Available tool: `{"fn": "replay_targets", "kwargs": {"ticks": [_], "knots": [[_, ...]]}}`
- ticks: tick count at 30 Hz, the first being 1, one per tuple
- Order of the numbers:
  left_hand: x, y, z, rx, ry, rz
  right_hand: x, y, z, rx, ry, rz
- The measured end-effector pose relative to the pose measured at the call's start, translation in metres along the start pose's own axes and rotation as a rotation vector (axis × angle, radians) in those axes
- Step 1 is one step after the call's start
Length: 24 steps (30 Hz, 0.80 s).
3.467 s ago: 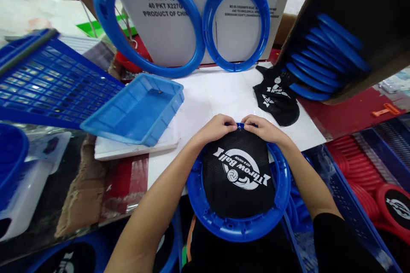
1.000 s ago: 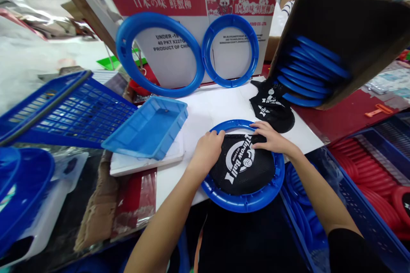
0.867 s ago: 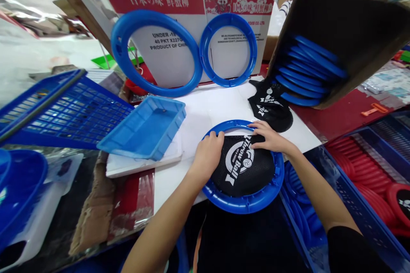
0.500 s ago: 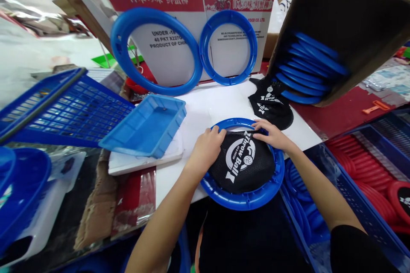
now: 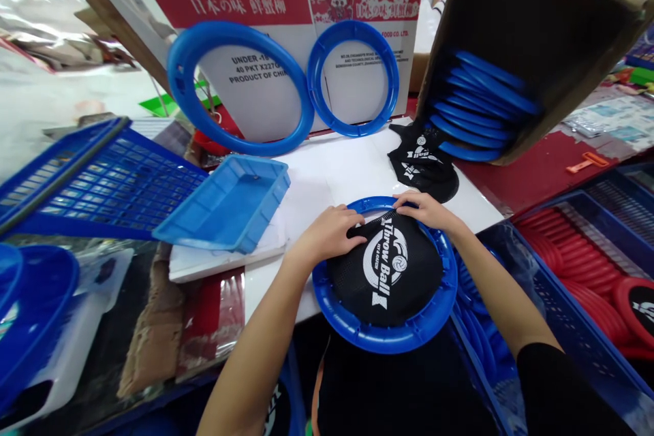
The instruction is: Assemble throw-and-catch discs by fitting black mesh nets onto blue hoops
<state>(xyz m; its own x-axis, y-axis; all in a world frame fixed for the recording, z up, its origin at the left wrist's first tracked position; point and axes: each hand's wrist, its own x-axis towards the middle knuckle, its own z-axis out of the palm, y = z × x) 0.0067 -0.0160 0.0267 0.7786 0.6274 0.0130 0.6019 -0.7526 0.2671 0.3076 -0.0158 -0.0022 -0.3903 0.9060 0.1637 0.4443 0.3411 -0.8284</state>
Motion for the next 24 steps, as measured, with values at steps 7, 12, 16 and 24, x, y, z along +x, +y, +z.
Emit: {"fn": "replay_targets", "kwargs": {"ticks": [7, 12, 16, 24], "knots": [[0.002, 0.002, 0.000, -0.057, -0.068, 0.011, 0.001, 0.003, 0.003, 0.042, -0.033, -0.005], [-0.003, 0.003, -0.004, -0.118, -0.023, -0.024, -0.001, 0.002, 0.007, 0.023, 0.016, -0.007], [-0.006, -0.001, -0.009, -0.260, 0.037, -0.114, 0.001, 0.000, 0.006, 0.011, 0.012, 0.011], [-0.010, -0.011, -0.015, -0.562, 0.093, -0.298, 0.011, -0.004, -0.003, 0.124, -0.128, 0.111]]}}
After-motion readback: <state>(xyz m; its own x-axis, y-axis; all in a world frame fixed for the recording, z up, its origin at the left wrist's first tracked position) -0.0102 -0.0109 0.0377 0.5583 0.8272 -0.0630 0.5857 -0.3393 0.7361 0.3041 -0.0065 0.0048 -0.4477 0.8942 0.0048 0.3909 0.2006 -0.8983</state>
